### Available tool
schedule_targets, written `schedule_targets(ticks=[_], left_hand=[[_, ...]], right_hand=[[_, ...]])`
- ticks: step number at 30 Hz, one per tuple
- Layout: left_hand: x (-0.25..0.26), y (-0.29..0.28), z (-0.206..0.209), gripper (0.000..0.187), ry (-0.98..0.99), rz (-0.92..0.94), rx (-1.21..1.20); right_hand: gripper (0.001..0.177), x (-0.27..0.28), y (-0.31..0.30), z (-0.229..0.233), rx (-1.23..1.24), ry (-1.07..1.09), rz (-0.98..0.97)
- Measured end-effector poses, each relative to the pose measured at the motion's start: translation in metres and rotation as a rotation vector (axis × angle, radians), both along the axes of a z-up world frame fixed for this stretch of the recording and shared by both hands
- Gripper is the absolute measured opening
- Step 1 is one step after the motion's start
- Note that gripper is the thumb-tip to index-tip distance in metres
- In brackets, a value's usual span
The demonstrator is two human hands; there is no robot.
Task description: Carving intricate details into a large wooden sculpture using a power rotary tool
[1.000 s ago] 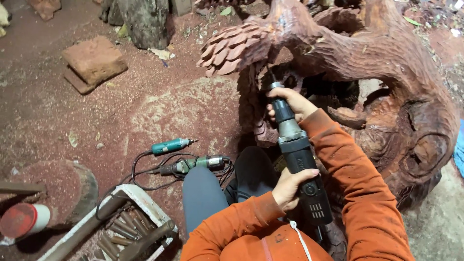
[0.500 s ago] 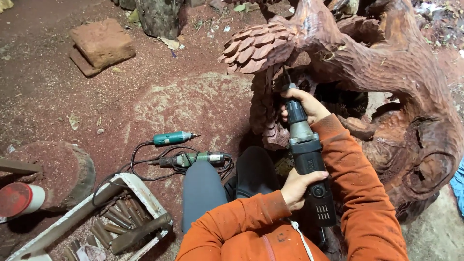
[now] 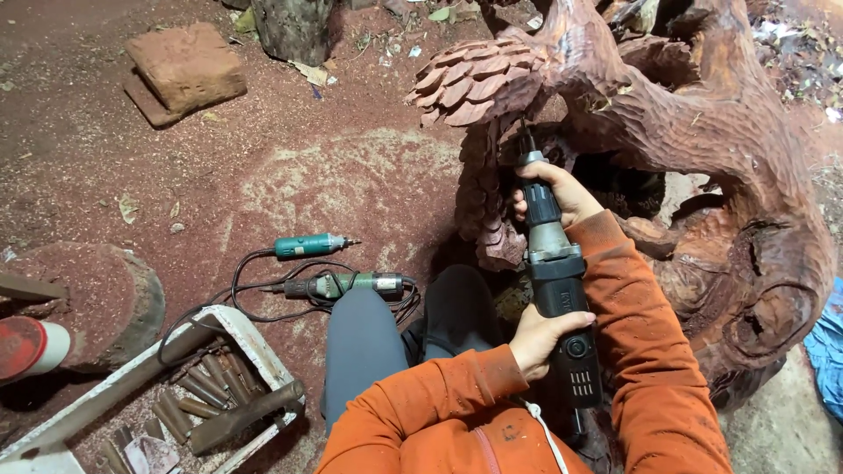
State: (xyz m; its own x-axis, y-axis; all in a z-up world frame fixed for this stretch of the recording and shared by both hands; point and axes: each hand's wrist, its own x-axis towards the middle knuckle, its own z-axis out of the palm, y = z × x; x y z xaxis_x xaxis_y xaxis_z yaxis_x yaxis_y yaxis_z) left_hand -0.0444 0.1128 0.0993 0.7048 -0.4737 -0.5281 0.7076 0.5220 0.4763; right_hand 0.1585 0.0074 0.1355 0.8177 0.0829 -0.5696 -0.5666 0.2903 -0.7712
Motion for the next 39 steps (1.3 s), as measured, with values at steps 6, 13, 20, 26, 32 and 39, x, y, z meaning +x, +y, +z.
schedule_targets(ticks=[6, 13, 20, 26, 32, 39], left_hand=[[0.001, 0.009, 0.015, 0.046, 0.029, -0.012, -0.021], [0.001, 0.007, 0.012, 0.048, 0.060, -0.028, -0.034], [0.000, -0.002, 0.010, 0.050, 0.038, 0.006, 0.007], [0.006, -0.011, 0.014, 0.050, 0.022, 0.003, 0.030], [0.007, -0.003, 0.016, 0.053, 0.054, -0.019, 0.014], [0.002, 0.002, 0.012, 0.054, 0.034, -0.026, 0.017]], right_hand=[[0.025, 0.006, -0.003, -0.012, -0.021, 0.006, -0.013], [0.030, 0.007, -0.001, -0.015, -0.087, 0.018, -0.026], [0.031, 0.005, -0.001, -0.005, -0.035, 0.038, -0.025], [0.032, 0.014, -0.012, -0.016, -0.020, 0.079, -0.014], [0.033, 0.018, -0.006, -0.013, -0.060, 0.068, 0.007], [0.030, 0.007, -0.001, -0.007, -0.062, 0.054, -0.018]])
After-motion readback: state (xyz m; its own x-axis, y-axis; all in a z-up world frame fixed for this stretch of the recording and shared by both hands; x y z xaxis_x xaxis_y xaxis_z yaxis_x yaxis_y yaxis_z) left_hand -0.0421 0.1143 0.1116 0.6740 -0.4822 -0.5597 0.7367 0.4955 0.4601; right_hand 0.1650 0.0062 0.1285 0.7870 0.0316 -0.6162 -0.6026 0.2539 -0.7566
